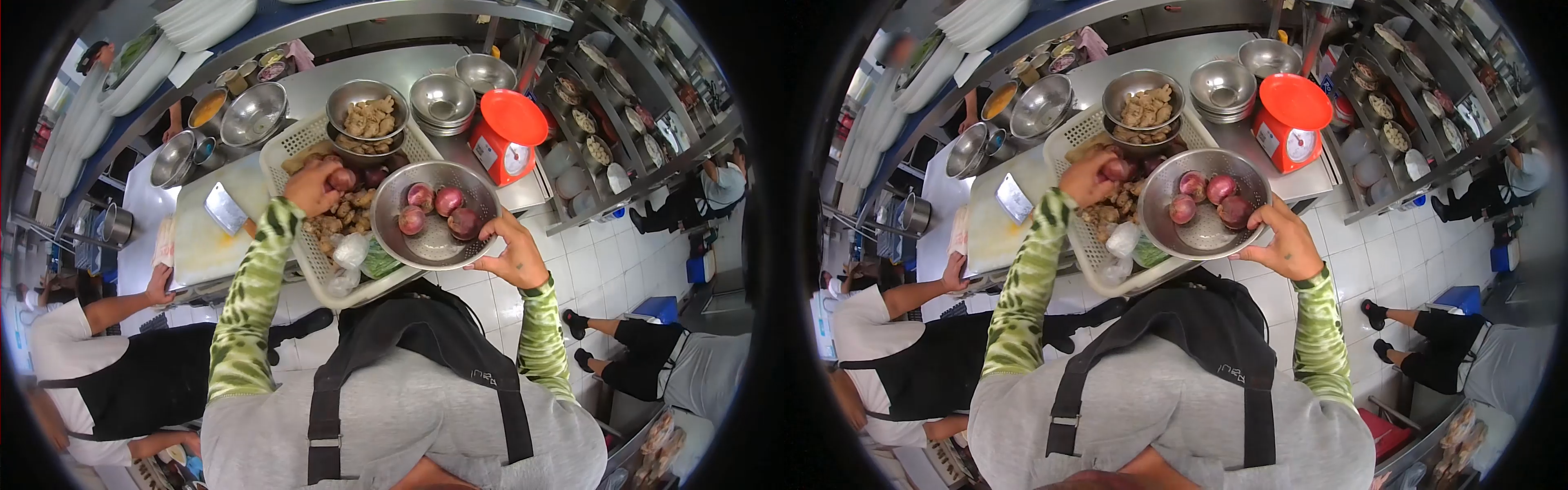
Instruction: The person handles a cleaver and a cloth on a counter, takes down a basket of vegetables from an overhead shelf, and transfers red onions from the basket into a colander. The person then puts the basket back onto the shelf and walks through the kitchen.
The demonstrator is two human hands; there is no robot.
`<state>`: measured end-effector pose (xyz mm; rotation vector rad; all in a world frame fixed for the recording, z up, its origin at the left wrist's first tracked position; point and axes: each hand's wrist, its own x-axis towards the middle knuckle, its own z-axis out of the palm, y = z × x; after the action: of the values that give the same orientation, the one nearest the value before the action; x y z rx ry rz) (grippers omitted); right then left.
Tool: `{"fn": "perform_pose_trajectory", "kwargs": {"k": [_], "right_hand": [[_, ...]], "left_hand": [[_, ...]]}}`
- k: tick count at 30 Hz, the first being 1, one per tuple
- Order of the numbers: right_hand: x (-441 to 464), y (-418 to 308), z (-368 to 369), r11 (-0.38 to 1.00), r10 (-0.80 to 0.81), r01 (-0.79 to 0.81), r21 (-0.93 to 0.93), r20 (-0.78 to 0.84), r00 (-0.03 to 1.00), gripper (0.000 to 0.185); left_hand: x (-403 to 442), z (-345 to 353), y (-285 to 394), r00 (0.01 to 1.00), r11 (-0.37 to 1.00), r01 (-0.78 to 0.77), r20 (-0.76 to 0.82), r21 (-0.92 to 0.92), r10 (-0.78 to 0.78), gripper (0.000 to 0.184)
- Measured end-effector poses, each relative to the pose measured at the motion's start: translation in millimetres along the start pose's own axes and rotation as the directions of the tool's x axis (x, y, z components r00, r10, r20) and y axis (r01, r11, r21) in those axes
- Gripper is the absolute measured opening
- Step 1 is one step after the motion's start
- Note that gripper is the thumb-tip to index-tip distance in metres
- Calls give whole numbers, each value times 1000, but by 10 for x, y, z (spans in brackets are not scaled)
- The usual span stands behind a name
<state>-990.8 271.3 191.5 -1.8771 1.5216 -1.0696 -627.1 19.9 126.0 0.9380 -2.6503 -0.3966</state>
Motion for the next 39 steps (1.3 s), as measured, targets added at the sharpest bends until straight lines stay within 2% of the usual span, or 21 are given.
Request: {"fn": "perform_pose_trajectory", "kwargs": {"k": [1,3,6,7,9,11,13,16,17,20,25,28,29,32,33,34,35,36,39], "right_hand": [[10,-1,3,1000,-4,4,0,2,1000,49],[18,1,2,1000,6,-6,0,22,1000,48],[-11,49,15,1000,-2,2,-2,23,1000,47],[33,49,33,1000,-24,25,-5,25,999,47],[23,58,72,1000,-7,7,0,13,1000,47],[8,59,70,1000,18,-18,1,2,1000,48],[24,46,67,1000,-14,14,7,-20,1000,49],[21,57,69,999,-35,35,0,-36,999,49],[11,57,70,999,-46,45,-8,-37,998,49],[16,17,56,1000,-17,18,20,-32,999,49],[-12,34,53,1000,12,-12,8,-15,1000,50],[-11,88,38,1000,14,-14,1,-4,1000,51],[-20,80,37,1000,-6,6,4,-25,1000,51],[-25,60,20,1000,-24,23,-20,-65,998,50],[-27,58,25,999,-30,28,-30,-60,998,50],[-40,48,25,1000,-20,19,-22,-49,999,49],[-29,40,11,1000,-15,14,-16,-37,999,49],[-10,40,1,1000,-10,10,-11,-26,1000,49],[-13,78,8,1000,1,-1,-5,-12,1000,49]], "left_hand": [[43,-157,152,1000,977,10,21,-214,-5,48],[139,-601,649,998,797,52,60,-602,-20,45],[303,-813,846,996,510,73,88,-857,6,46],[399,-859,613,968,669,251,197,-699,-158,54],[446,-669,219,907,928,288,378,-239,-184,63],[381,-190,-37,753,879,414,453,239,-478,71],[203,583,-450,678,692,428,300,581,-671,78],[137,451,-155,713,706,468,245,531,-657,84],[183,220,47,690,741,456,331,493,-644,66],[201,430,-169,710,716,492,248,495,-659,65],[132,409,-142,756,764,390,295,514,-584,67],[216,333,-262,826,830,378,256,410,-502,65],[195,270,-227,803,815,515,185,265,-567,62],[164,-80,-360,901,905,419,160,-77,-403,62],[134,-126,-423,891,888,451,110,-87,-441,56],[113,-172,-342,906,827,419,111,-374,-409,55],[110,-241,-273,920,692,351,95,-631,-380,54],[127,-346,-151,932,497,250,68,-831,-356,53],[204,-543,577,969,434,146,41,-889,-243,53]]}}
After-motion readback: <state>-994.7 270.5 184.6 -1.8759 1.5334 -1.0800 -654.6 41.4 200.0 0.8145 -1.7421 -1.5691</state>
